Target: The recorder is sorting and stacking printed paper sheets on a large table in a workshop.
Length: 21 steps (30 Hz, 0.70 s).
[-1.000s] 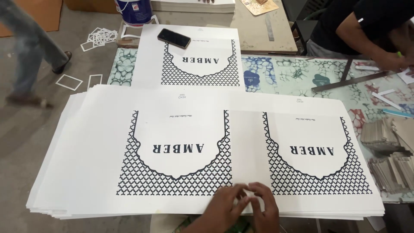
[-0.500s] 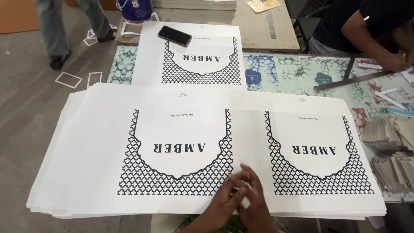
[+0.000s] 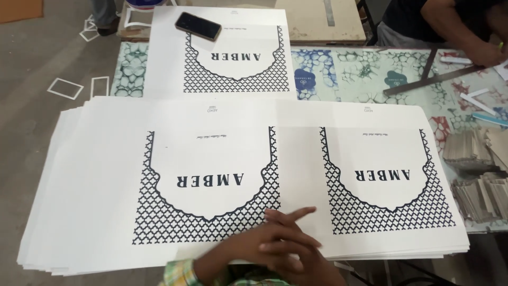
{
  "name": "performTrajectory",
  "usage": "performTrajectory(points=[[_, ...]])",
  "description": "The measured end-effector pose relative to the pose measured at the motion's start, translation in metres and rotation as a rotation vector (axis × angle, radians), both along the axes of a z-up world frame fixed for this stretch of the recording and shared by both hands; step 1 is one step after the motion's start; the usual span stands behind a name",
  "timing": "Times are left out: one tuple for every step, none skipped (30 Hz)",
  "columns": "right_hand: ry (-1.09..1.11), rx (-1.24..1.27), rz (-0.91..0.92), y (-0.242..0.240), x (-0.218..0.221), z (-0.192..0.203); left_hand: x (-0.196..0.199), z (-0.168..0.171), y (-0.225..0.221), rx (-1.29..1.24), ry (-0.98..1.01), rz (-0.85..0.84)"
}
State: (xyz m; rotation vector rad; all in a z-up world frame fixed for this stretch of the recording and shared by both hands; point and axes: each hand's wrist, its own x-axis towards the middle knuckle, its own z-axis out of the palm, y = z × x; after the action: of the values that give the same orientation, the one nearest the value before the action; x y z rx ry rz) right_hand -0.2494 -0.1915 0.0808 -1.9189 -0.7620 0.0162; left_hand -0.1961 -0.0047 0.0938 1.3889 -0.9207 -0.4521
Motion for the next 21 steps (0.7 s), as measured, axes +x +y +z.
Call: performTrajectory(points=[[0.027, 0.032, -0.017, -0.003, 0.002, -0.001, 0.011, -0.007, 0.004, 0.023, -0.059, -0.057], [0.031, 0.033, -0.022, -0.003, 0.008, -0.001, 0.037, -0.014, 0.007, 0.023, -0.055, -0.063], [0.048, -0.049, -0.153, -0.002, 0.013, -0.002, 0.062, -0.022, 0.011, 0.097, 0.121, 0.092], [0.071, -0.129, -0.277, 0.0, 0.017, -0.002, 0.084, -0.031, 0.016, 0.174, 0.299, 0.254], [0.081, -0.127, -0.275, 0.004, 0.019, -0.009, 0.127, -0.041, 0.028, 0.177, 0.308, 0.255], [0.026, -0.232, -0.355, 0.006, 0.022, -0.015, 0.17, -0.052, 0.038, 0.203, 0.014, 0.513], [-0.03, -0.338, -0.433, 0.008, 0.024, -0.021, 0.213, -0.064, 0.049, 0.227, -0.287, 0.764], [-0.029, -0.34, -0.44, 0.012, 0.025, -0.024, 0.258, -0.1, 0.063, 0.224, -0.286, 0.757], [-0.013, -0.378, -0.453, 0.015, 0.026, -0.026, 0.304, -0.125, 0.086, 0.4, -0.407, 0.857], [0.008, -0.417, -0.468, 0.017, 0.025, -0.028, 0.351, -0.143, 0.117, 0.578, -0.525, 0.948], [0.014, -0.421, -0.477, 0.018, 0.026, -0.03, 0.367, -0.146, 0.134, 0.574, -0.522, 0.937], [0.018, -0.417, -0.487, 0.018, 0.024, -0.032, 0.383, -0.153, 0.148, 0.75, -0.578, 0.857], [0.022, -0.412, -0.498, 0.018, 0.023, -0.035, 0.399, -0.16, 0.162, 0.922, -0.634, 0.77], [0.03, -0.42, -0.506, 0.017, 0.022, -0.035, 0.393, -0.142, 0.155, 0.916, -0.629, 0.758], [0.022, -0.408, -0.505, 0.015, 0.022, -0.036, 0.388, -0.124, 0.149, 1.049, -0.622, 0.716], [0.01, -0.391, -0.497, 0.016, 0.023, -0.037, 0.382, -0.104, 0.148, 1.187, -0.615, 0.678], [0.016, -0.394, -0.499, 0.016, 0.024, -0.037, 0.388, -0.109, 0.145, 1.186, -0.612, 0.672], [0.02, -0.393, -0.498, 0.017, 0.023, -0.037, 0.388, -0.116, 0.147, 1.271, -0.635, 0.641], [0.024, -0.392, -0.498, 0.018, 0.022, -0.037, 0.388, -0.123, 0.15, 1.356, -0.658, 0.608], [0.032, -0.391, -0.486, 0.019, 0.023, -0.038, 0.392, -0.124, 0.154, 1.365, -0.644, 0.608], [0.027, -0.398, -0.488, 0.019, 0.023, -0.04, 0.396, -0.126, 0.159, 1.383, -0.648, 0.587]])
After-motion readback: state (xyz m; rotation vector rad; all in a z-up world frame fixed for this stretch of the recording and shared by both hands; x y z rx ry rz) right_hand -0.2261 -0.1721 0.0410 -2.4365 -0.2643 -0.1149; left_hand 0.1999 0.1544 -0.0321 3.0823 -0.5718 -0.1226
